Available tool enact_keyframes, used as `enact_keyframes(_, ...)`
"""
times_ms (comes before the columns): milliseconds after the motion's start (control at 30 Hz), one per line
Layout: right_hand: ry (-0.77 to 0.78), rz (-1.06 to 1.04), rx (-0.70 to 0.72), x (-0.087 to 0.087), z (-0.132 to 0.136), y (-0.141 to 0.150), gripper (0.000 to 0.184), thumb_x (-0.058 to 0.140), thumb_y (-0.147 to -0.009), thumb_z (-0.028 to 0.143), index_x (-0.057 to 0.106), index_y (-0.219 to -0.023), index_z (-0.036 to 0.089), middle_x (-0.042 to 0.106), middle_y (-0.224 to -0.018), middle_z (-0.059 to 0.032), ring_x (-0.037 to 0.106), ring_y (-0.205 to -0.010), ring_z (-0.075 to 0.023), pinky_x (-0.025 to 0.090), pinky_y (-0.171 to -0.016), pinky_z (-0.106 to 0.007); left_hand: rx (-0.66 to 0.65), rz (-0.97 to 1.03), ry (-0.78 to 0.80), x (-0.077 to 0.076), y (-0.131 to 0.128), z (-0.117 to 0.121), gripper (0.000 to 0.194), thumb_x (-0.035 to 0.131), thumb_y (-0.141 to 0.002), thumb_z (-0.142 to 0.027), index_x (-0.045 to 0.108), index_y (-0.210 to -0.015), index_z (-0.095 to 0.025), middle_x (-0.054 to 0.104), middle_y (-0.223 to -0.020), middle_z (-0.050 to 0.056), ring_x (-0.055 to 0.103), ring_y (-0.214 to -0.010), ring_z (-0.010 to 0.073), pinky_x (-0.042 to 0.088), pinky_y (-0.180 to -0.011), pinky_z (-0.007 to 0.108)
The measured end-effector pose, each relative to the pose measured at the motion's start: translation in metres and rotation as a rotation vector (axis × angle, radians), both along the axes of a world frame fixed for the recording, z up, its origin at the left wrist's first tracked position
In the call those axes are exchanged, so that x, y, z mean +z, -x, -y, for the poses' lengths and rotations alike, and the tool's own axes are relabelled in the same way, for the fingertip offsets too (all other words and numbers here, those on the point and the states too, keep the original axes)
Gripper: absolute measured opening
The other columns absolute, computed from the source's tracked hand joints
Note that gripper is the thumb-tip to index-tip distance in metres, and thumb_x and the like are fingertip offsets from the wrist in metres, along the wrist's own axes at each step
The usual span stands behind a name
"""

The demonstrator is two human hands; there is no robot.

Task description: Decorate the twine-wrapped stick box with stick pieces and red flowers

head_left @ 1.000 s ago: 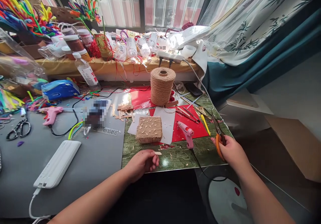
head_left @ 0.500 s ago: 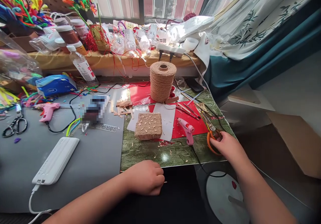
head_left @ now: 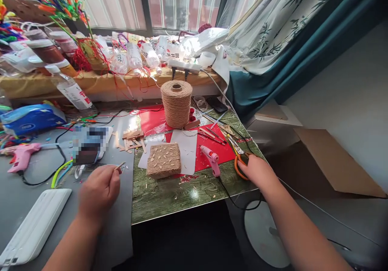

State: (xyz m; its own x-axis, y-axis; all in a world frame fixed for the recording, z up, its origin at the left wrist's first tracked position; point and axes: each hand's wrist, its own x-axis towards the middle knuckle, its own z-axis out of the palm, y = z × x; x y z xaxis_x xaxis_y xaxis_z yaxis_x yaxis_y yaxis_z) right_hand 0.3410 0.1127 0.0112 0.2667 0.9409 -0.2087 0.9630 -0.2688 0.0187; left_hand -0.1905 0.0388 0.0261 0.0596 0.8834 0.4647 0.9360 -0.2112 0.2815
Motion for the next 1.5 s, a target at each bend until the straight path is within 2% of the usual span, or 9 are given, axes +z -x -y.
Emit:
enact_keyframes(100,0.087,0.006,0.042,0.003,-0.007,0.0,0.046,0.057,-0.096,0.052,0.074,-0.101,0.01,0.077,-0.093,-0.0238,0.075,-0.085,-0.032,0.049,-0.072,-0.034,0.185,-0.165,0.022,-0.009,0.016,-0.012,0.023,0.047,-0.102,-0.029,0.069,-0.101,-0.021,0.074,-0.108,0.008,0.065,-0.104,0.029,0.047,-0.087,0.038)
enact_keyframes(300,0.209,0.083,0.154,0.002,-0.024,-0.001,0.041,0.058,-0.095,0.048,0.078,-0.091,0.011,0.077,-0.088,-0.0214,0.075,-0.082,-0.0318,0.049,-0.07,-0.035,0.224,-0.267,0.012,-0.026,0.027,-0.018,0.035,0.048,-0.103,-0.03,0.07,-0.128,-0.019,0.075,-0.116,0.01,0.064,-0.103,0.0307,0.046,-0.095,0.042)
enact_keyframes(700,0.004,0.112,0.131,0.011,-0.019,-0.015,0.033,0.075,-0.081,0.05,0.073,-0.082,0.017,0.074,-0.077,-0.0146,0.071,-0.073,-0.0302,0.041,-0.058,-0.034,0.226,-0.211,0.009,-0.039,0.036,-0.019,0.029,0.051,-0.102,-0.029,0.072,-0.118,-0.019,0.076,-0.113,0.01,0.064,-0.106,0.0315,0.048,-0.098,0.045)
enact_keyframes(867,-0.303,-0.326,0.191,0.018,0.016,0.019,0.018,0.06,-0.093,0.036,0.072,-0.093,0.022,0.075,-0.09,-0.0085,0.069,-0.078,-0.0243,0.048,-0.067,-0.033,0.097,-0.1,-0.128,-0.039,0.035,-0.017,0.023,0.061,-0.098,-0.026,0.073,-0.117,-0.023,0.077,-0.109,0.008,0.068,-0.1,0.0288,0.05,-0.097,0.044)
enact_keyframes(967,-0.386,-0.724,0.243,0.01,0.036,0.056,0.03,0.064,-0.093,0.046,0.069,-0.109,0.021,0.074,-0.101,-0.0095,0.069,-0.085,-0.025,0.054,-0.074,-0.034,0.047,-0.048,-0.202,-0.037,0.033,-0.015,0.015,0.07,-0.093,-0.025,0.075,-0.107,-0.024,0.078,-0.101,0.007,0.069,-0.094,0.0275,0.052,-0.094,0.044)
enact_keyframes(1067,-0.417,-0.836,0.223,-0.005,0.041,0.085,0.05,0.074,-0.086,0.048,0.063,-0.127,0.021,0.072,-0.114,-0.0118,0.068,-0.092,-0.0269,0.055,-0.078,-0.037,-0.027,-0.038,-0.281,-0.027,0.026,-0.011,0.011,0.076,-0.088,-0.024,0.073,-0.098,-0.023,0.077,-0.095,0.007,0.07,-0.09,0.0268,0.054,-0.09,0.043)
enact_keyframes(1200,-0.419,-0.93,0.243,-0.019,0.035,0.098,0.031,0.071,-0.089,0.042,0.067,-0.11,0.019,0.072,-0.105,-0.0105,0.067,-0.092,-0.0277,0.054,-0.083,-0.04,-0.305,-0.029,-0.268,-0.003,-0.016,0.005,0.019,0.078,-0.084,-0.014,0.068,-0.097,-0.023,0.076,-0.093,0.004,0.07,-0.084,0.0217,0.055,-0.084,0.038)
enact_keyframes(1367,-0.492,-1.206,0.133,-0.029,0.036,0.095,0.034,0.066,-0.093,0.043,0.066,-0.116,0.019,0.071,-0.097,-0.0082,0.065,-0.084,-0.0242,0.055,-0.078,-0.036,-0.662,-0.086,-0.002,0.012,-0.127,0.029,0.023,0.064,-0.094,-0.013,0.063,-0.115,-0.022,0.075,-0.106,0.007,0.067,-0.091,0.0216,0.054,-0.084,0.038)
enact_keyframes(1500,-0.5,-1.428,-0.022,-0.035,0.037,0.093,0.039,0.073,-0.088,0.047,0.065,-0.114,0.02,0.064,-0.084,-0.0015,0.057,-0.064,-0.0163,0.053,-0.062,-0.03,-0.689,-0.312,0.264,0.005,-0.209,0.015,0.028,0.056,-0.094,-0.013,0.064,-0.12,-0.018,0.071,-0.108,0.011,0.065,-0.097,0.0263,0.053,-0.083,0.04)
